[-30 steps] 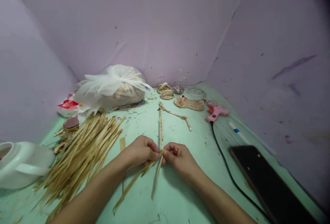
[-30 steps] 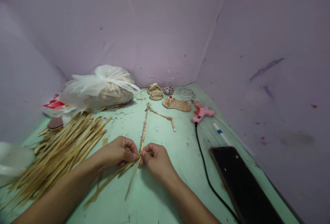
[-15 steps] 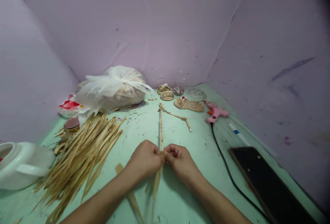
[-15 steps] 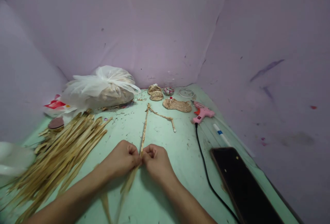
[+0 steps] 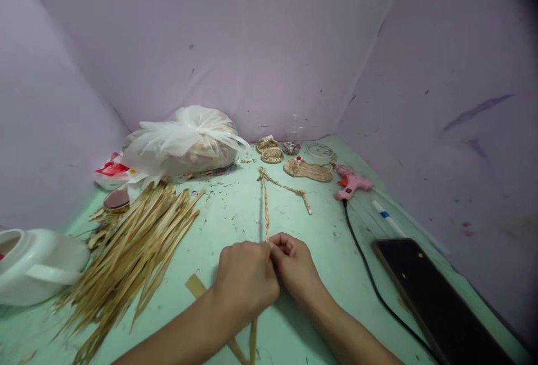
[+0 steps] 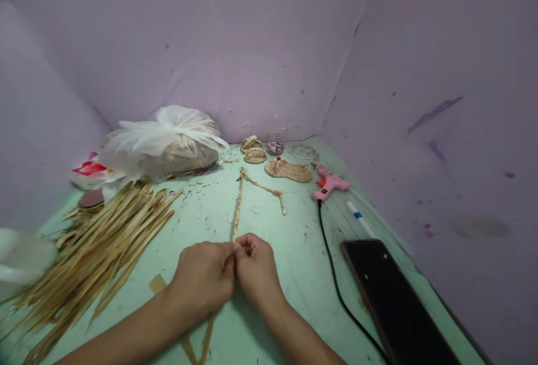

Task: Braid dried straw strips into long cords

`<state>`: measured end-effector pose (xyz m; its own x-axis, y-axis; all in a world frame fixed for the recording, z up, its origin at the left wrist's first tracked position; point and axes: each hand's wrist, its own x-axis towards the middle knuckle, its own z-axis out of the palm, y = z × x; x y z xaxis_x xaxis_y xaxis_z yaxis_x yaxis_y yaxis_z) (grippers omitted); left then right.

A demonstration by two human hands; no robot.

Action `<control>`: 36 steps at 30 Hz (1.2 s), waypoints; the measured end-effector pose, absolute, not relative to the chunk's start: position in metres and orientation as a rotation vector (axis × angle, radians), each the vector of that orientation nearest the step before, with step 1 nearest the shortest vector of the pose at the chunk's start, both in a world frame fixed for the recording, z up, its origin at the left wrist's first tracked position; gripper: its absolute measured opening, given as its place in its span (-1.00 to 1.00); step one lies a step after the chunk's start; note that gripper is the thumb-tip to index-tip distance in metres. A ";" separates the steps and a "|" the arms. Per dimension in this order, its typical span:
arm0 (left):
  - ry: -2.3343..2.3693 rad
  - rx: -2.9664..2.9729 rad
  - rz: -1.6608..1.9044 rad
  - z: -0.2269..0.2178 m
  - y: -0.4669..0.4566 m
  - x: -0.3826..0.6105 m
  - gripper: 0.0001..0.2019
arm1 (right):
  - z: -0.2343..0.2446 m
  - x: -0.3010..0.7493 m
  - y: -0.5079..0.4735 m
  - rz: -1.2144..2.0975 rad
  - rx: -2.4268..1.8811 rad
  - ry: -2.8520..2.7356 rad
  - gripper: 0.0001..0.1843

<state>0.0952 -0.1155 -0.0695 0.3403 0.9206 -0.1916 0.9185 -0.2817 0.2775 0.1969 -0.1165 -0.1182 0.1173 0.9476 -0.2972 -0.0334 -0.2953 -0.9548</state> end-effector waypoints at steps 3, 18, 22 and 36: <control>1.513 2.127 0.077 -0.067 -0.102 0.083 -0.79 | -0.117 0.199 -0.115 1.382 -1.447 -0.899 -0.89; 1.108 1.286 0.258 -0.081 -0.088 0.078 -0.48 | -0.112 0.200 -0.116 1.528 -1.368 -0.834 -0.85; 1.318 1.527 0.227 -0.053 -0.081 0.060 -0.67 | -0.105 0.201 -0.117 1.480 -1.450 -0.837 -0.88; 1.355 2.284 -0.344 -0.047 -0.116 0.085 -0.81 | -0.099 0.203 -0.117 1.567 -1.409 -0.761 -0.87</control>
